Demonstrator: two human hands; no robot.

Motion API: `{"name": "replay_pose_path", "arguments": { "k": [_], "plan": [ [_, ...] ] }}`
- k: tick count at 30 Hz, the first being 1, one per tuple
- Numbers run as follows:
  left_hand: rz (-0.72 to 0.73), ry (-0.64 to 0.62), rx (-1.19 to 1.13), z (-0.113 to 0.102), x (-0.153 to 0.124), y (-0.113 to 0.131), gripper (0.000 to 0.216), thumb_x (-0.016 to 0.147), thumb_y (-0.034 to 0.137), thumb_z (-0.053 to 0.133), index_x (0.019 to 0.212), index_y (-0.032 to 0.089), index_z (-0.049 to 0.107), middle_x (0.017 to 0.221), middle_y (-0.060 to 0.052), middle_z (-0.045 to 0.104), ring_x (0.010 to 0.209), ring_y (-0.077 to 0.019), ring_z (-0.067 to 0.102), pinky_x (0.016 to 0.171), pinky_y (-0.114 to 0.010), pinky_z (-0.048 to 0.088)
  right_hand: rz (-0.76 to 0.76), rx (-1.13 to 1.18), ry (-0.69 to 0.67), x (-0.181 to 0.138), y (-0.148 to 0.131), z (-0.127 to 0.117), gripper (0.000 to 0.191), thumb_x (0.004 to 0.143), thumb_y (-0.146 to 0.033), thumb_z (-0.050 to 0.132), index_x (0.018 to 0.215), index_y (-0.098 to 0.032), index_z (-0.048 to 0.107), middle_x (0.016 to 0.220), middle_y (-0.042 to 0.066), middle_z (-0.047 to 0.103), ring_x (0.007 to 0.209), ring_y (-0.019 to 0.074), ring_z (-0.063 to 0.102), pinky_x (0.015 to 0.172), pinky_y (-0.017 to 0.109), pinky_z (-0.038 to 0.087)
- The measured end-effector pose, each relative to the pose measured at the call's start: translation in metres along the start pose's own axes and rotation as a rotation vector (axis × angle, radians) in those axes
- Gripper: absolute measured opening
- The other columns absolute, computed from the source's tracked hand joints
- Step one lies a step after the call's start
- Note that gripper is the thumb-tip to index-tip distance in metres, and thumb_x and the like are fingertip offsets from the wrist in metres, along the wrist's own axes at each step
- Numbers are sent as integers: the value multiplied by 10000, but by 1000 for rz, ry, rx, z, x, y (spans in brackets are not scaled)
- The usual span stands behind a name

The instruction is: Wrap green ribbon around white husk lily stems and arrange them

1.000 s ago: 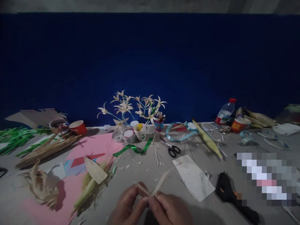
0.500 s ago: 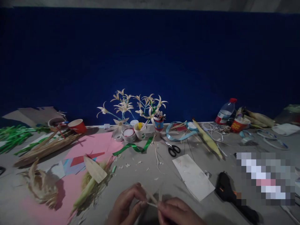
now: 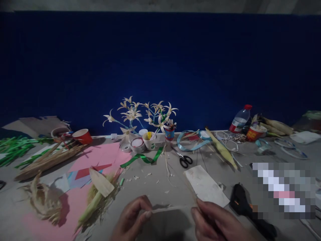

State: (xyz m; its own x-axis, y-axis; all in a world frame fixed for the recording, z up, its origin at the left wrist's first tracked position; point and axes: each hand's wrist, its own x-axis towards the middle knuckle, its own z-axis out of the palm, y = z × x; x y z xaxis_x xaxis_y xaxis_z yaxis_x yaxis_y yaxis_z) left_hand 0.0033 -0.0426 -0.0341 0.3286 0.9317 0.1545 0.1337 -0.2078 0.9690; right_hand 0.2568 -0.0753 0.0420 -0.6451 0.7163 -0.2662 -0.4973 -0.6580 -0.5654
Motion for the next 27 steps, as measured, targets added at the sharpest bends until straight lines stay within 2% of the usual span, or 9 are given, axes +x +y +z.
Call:
{"name": "replay_pose_path", "arguments": {
  "k": [4,7,9,12,15,19,22,25,27],
  "plan": [
    [-156,40,-228,3,2,-7,373,826,546,603,713,198,534,659,29,468,635,-138,423,612,-247,347,-289,92,84,-11,-25,-4,541,789,-523,702,481,-202,392,382,-126,214,331,22,70,315,148,149],
    [-210,86,-390,5,3,-10,405,774,564,663,688,192,529,611,49,457,596,-120,398,611,-245,339,-602,-152,535,-12,-30,-16,383,712,-548,757,638,-205,606,462,-102,320,397,43,143,361,165,188],
    [-197,107,-449,6,3,-8,383,781,530,683,699,179,555,639,29,515,631,-123,439,637,-246,346,-599,-454,760,-5,-19,-30,403,731,-613,706,819,-220,683,506,-78,419,426,64,291,403,171,267],
    [-150,136,-517,8,1,-4,332,801,471,695,714,168,591,674,10,553,672,-128,481,670,-249,356,-481,-928,822,14,10,-52,434,788,-603,641,1043,-258,707,779,24,701,616,164,565,583,270,461],
    [-53,150,-541,9,0,-5,282,815,428,698,723,172,626,699,8,553,688,-128,499,671,-248,364,-446,-1264,806,30,28,-68,336,840,-493,597,1081,-289,712,1174,88,721,1080,319,617,923,417,447],
    [116,89,-493,7,0,-7,177,876,349,645,785,200,666,731,-3,581,724,-132,530,677,-245,383,-515,-1510,815,40,26,-62,342,834,-413,585,1068,-206,725,1106,177,720,1089,393,599,968,545,405],
    [254,54,-410,5,1,0,107,911,277,601,849,231,676,747,-12,601,746,-144,553,689,-257,409,-631,-1312,780,44,22,-36,342,820,-461,621,1024,-209,729,1121,147,706,1140,360,561,1005,506,391],
    [392,20,-258,5,1,8,136,922,190,565,939,265,677,780,-26,624,749,-158,581,681,-274,433,-548,-741,665,49,25,-3,368,843,-553,584,896,-210,704,870,63,721,805,233,647,790,366,506],
    [451,-4,-155,5,1,12,205,910,134,563,992,287,671,795,-29,638,748,-163,595,678,-277,443,-546,-644,591,52,28,15,312,777,-515,685,762,-203,667,694,-7,639,675,166,580,681,283,469]
  ]
}}
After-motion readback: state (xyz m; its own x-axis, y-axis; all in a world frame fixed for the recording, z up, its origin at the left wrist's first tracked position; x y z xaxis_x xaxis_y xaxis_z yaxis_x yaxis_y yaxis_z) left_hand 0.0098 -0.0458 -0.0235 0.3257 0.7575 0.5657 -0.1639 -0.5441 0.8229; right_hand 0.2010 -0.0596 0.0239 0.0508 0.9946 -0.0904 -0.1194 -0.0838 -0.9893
